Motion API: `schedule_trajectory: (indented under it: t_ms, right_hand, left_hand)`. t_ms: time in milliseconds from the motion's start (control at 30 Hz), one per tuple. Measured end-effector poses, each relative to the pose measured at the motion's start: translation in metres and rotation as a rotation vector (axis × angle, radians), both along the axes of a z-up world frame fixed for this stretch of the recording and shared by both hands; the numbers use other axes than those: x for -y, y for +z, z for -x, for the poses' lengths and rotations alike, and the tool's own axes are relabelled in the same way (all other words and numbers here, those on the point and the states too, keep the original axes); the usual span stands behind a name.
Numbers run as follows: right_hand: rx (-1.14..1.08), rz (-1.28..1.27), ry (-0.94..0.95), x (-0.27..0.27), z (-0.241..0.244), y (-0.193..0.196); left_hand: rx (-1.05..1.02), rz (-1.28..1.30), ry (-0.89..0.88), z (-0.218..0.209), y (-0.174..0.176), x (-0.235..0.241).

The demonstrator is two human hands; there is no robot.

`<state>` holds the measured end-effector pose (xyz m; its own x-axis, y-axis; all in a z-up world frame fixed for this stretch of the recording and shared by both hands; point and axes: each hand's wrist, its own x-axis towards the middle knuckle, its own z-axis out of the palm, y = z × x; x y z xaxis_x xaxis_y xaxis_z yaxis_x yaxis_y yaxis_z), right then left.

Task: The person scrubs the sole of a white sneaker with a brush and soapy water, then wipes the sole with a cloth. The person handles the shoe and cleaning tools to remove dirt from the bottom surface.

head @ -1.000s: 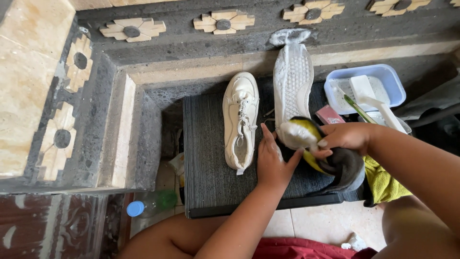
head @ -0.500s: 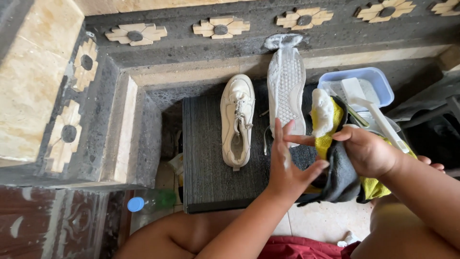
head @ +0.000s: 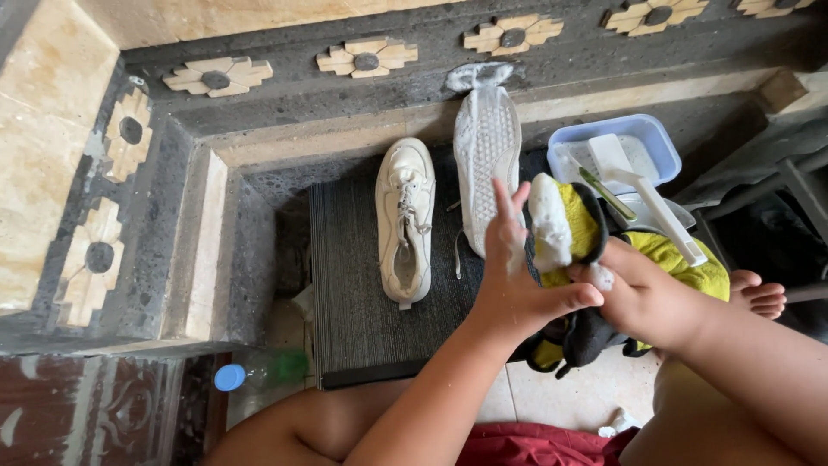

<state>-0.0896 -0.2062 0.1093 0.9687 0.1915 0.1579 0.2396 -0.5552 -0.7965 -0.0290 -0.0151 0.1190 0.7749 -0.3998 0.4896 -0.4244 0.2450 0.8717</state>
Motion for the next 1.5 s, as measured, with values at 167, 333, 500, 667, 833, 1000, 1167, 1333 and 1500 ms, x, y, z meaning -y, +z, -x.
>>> schedule_trajectory:
  t_ms: [167,333,500,667,833,1000,1167,1333,1500]
  right_hand:
    - [0.114,-0.102,0.040,-0.026,-0.009,0.013]
    - [0.279,-0.061,0.067,-0.033,-0.011,0.010]
    - [0.086,0.254,0.053,-0.016,-0.002,-0.065]
    - [0.357,0.578,0.069,-0.027,0.000,-0.049]
    - [0.611,0.958,0.097,-0.028,0.006,-0.064]
    - [0.828,1.208,0.175,-0.029,0.003,-0.063]
    - [0.876,1.375,0.217,-0.005,0.006,-0.092]
    - [0.777,1.452,0.276,-0.008,0.013,-0.044]
    - [-0.406,0.905,-0.163,-0.017,0.021,0.007]
  left_hand:
    - [-0.308,0.297,-0.527,-0.015,-0.011,0.017]
    - [-0.344,0.242,-0.592,-0.018,-0.014,0.013]
    - [-0.332,0.010,-0.483,-0.012,-0.013,0.015]
    - [-0.366,0.024,-0.483,-0.011,-0.014,0.021]
    - [-0.497,-0.112,-0.226,-0.001,0.020,0.018]
    - [-0.680,-0.202,-0.196,-0.012,0.037,0.010]
    - [-0.586,-0.339,-0.230,-0.029,0.041,0.018]
    - [-0.381,-0.535,-0.183,-0.055,0.032,0.057]
    - [0.043,-0.618,0.351,-0.098,-0.012,0.116]
